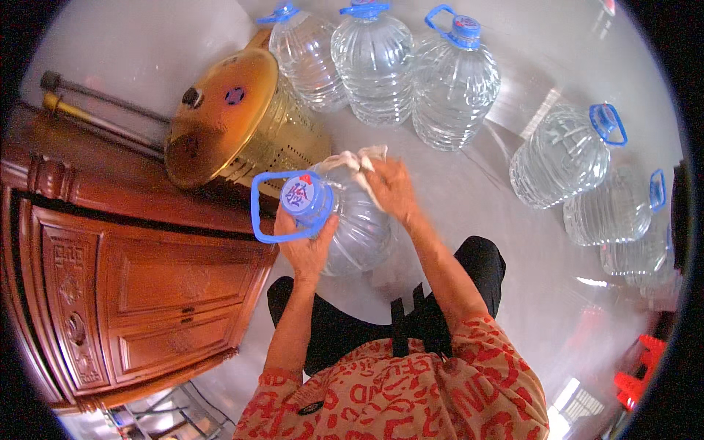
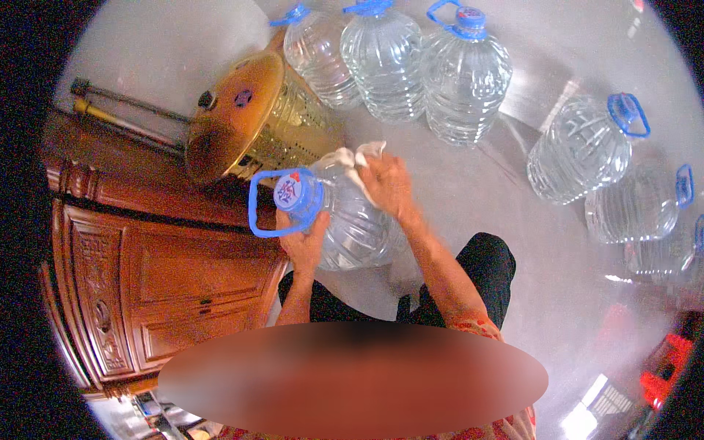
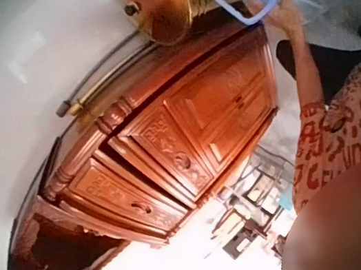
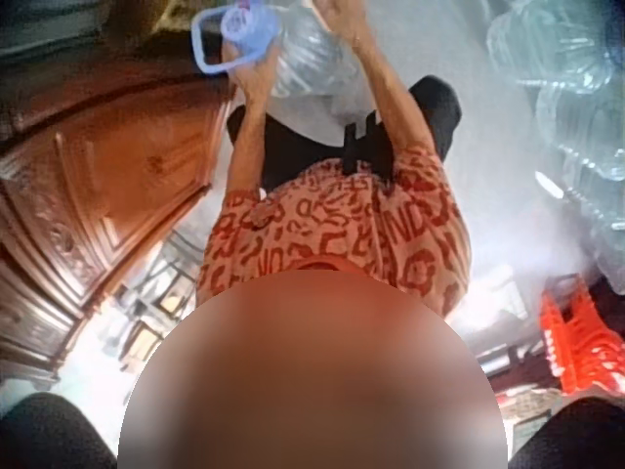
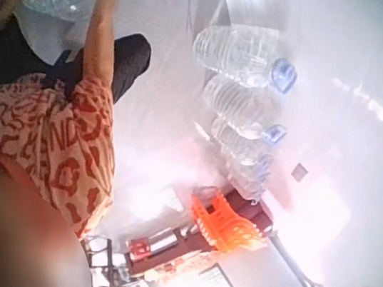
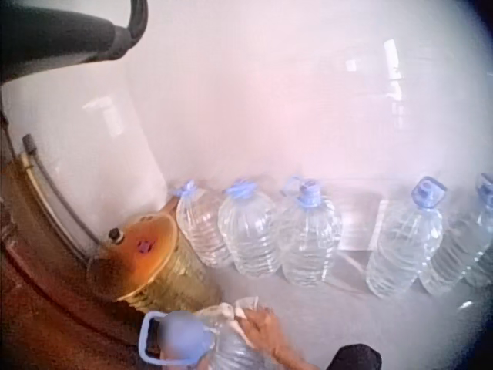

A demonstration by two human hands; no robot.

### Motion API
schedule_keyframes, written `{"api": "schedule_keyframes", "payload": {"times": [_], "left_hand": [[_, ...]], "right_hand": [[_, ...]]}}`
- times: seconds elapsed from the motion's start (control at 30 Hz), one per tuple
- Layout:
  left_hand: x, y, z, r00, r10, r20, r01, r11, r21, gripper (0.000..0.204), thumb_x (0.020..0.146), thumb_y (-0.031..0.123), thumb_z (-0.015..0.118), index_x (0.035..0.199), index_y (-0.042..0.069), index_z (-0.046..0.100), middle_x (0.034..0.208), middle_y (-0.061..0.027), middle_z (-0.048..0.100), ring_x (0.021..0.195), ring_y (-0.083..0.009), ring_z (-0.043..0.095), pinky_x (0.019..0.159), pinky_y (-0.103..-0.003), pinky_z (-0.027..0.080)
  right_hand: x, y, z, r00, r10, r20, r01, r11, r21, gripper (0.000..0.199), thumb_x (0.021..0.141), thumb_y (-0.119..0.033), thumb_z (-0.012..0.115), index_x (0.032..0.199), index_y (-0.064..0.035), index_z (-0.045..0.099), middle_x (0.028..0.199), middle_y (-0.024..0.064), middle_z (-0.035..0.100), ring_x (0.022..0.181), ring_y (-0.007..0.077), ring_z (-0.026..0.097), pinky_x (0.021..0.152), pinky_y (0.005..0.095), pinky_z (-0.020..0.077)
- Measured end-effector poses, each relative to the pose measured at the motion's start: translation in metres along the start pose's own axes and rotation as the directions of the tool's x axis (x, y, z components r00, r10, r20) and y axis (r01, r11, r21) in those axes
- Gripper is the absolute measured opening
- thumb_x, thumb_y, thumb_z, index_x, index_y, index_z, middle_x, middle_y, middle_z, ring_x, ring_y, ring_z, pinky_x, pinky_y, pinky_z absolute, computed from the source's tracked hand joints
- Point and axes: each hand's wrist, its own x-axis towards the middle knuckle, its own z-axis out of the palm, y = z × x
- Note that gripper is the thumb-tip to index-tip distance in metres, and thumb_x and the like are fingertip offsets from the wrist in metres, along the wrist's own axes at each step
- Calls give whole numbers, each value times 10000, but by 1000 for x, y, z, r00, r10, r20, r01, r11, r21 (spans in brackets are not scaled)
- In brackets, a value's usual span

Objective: The person sits on the floor and wipes the exterior of several large plastic water bottles using a white cloth. They handle the bottles one at a time, rotating them to clean different sides before placing them back in a row.

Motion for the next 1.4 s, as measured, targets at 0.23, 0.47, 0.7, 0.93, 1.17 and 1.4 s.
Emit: {"api": "schedule_keyframes", "payload": {"times": [0.23,0.47,0.7,0.93,1.17,1.4], "left_hand": [[1,4,1,999,-40,-20,38,995,-92,656,620,189,830,1163,-18,524,1114,-182,570,1029,-350,552,903,-436,419],[14,-12,-9,979,153,132,-179,959,220,741,532,297,874,1137,27,541,1043,-149,520,992,-367,471,813,-495,366],[10,-11,-12,983,118,144,-137,981,134,716,575,278,862,1156,22,530,1084,-152,499,1036,-356,434,895,-491,321],[9,-25,-10,990,-1,139,19,992,-128,708,623,213,841,1217,12,512,1144,-162,517,1066,-321,492,933,-454,370],[11,-15,-7,975,-73,208,131,950,-283,665,705,89,767,1287,0,456,1238,-118,525,1100,-226,517,980,-368,390],[12,-1,0,949,-235,209,287,918,-275,496,724,15,751,1173,-13,543,1094,-79,593,970,-174,561,870,-321,463]], "right_hand": [[-79,-115,0,963,-115,-244,47,962,-269,423,721,-202,703,1141,-184,656,930,82,555,891,291,514,705,428,414],[-76,-109,1,915,-42,-400,-33,983,-178,458,691,-80,703,1143,-128,651,928,84,589,830,281,520,721,379,419],[-72,-60,1,812,337,-477,-318,940,123,277,841,-167,612,1105,-89,648,987,158,625,857,318,558,759,411,437],[-104,31,40,693,655,-301,-509,740,439,289,974,-192,481,1127,-8,642,880,0,653,824,94,559,739,252,462],[-132,52,52,563,802,-198,-577,553,601,281,953,-211,532,1090,2,654,832,-18,629,778,81,547,690,251,465],[-92,-86,-2,879,78,-471,-71,997,34,358,798,-155,617,1156,-143,606,993,122,560,870,327,494,736,430,422]]}}
